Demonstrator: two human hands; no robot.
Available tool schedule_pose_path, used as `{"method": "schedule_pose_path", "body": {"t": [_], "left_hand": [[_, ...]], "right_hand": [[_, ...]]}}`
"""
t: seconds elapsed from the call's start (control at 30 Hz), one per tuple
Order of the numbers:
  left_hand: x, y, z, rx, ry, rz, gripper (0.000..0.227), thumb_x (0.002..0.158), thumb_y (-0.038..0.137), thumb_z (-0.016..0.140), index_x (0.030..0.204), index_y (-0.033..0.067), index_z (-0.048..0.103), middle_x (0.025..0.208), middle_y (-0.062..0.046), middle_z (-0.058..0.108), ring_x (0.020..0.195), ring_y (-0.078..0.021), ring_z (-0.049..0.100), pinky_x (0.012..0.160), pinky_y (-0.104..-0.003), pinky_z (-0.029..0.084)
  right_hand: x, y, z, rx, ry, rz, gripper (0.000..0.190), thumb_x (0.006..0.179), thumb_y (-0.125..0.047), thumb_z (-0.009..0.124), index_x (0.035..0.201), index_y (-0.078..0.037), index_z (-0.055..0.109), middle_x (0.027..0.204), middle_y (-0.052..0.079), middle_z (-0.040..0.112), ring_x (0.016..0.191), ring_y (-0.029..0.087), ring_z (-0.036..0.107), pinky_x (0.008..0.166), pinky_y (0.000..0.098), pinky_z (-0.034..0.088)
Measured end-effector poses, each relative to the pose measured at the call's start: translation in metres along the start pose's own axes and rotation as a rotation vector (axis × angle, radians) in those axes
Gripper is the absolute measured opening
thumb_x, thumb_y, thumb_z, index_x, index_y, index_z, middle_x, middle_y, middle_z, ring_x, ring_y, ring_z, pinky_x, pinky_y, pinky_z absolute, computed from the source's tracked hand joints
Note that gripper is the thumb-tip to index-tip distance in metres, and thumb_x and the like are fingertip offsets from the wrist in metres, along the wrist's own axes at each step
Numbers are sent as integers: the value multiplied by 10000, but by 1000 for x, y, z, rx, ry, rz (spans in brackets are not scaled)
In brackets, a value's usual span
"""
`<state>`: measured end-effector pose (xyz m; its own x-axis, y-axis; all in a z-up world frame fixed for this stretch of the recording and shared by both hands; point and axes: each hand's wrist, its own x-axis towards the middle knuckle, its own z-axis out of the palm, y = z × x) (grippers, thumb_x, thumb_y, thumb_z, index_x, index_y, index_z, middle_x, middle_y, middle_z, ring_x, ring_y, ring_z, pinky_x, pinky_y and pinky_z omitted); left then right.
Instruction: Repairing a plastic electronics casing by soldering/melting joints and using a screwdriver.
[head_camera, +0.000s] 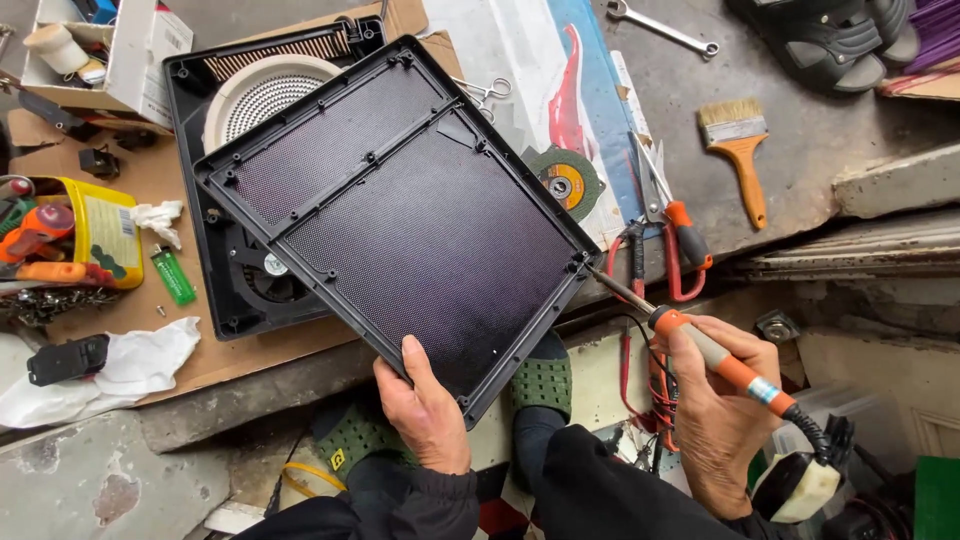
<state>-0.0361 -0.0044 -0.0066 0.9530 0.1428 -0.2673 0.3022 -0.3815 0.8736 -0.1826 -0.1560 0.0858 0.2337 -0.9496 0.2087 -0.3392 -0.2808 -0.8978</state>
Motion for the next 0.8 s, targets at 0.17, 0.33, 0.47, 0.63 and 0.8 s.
{"method": "schedule_pose_path", "body": {"t": [0.17,0.33,0.47,0.63,0.8], "left_hand": [[-2,-8,1,18,2,0,453,1090,458,567,1240,62,729,1088,-112,807,992,-302,741,906,-430,556],[-3,-4,1,34,-4,-73,445,1083,471,564,1210,79,731,1018,-80,796,915,-276,726,856,-424,559],[-4,-5,1,65,-8,-106,424,1082,476,566,1165,92,725,905,-68,794,814,-283,735,791,-437,557],[-4,-10,2,55,-2,-64,413,1090,460,567,1165,86,724,907,-72,787,814,-285,728,792,-431,558],[-4,-13,3,73,8,-44,418,1084,469,568,1144,84,719,865,-79,786,765,-295,721,745,-438,550]], "right_hand": [[4,2,5,-54,-46,17,128,1084,7,744,1157,77,666,1166,223,723,1108,331,760,908,409,724],[5,-4,16,-100,-32,50,197,1065,-53,802,1158,45,658,1212,204,708,1139,303,754,797,362,687],[7,-3,18,-223,-88,10,151,1065,-74,813,1115,45,736,1165,184,741,939,269,709,815,372,588],[4,4,21,-335,-85,-153,166,1066,-57,844,1166,26,739,1219,197,741,1166,343,764,1024,457,643],[4,-16,25,-447,-115,-38,200,1081,-208,820,1185,-38,808,1226,134,775,1126,264,767,885,393,615]]}}
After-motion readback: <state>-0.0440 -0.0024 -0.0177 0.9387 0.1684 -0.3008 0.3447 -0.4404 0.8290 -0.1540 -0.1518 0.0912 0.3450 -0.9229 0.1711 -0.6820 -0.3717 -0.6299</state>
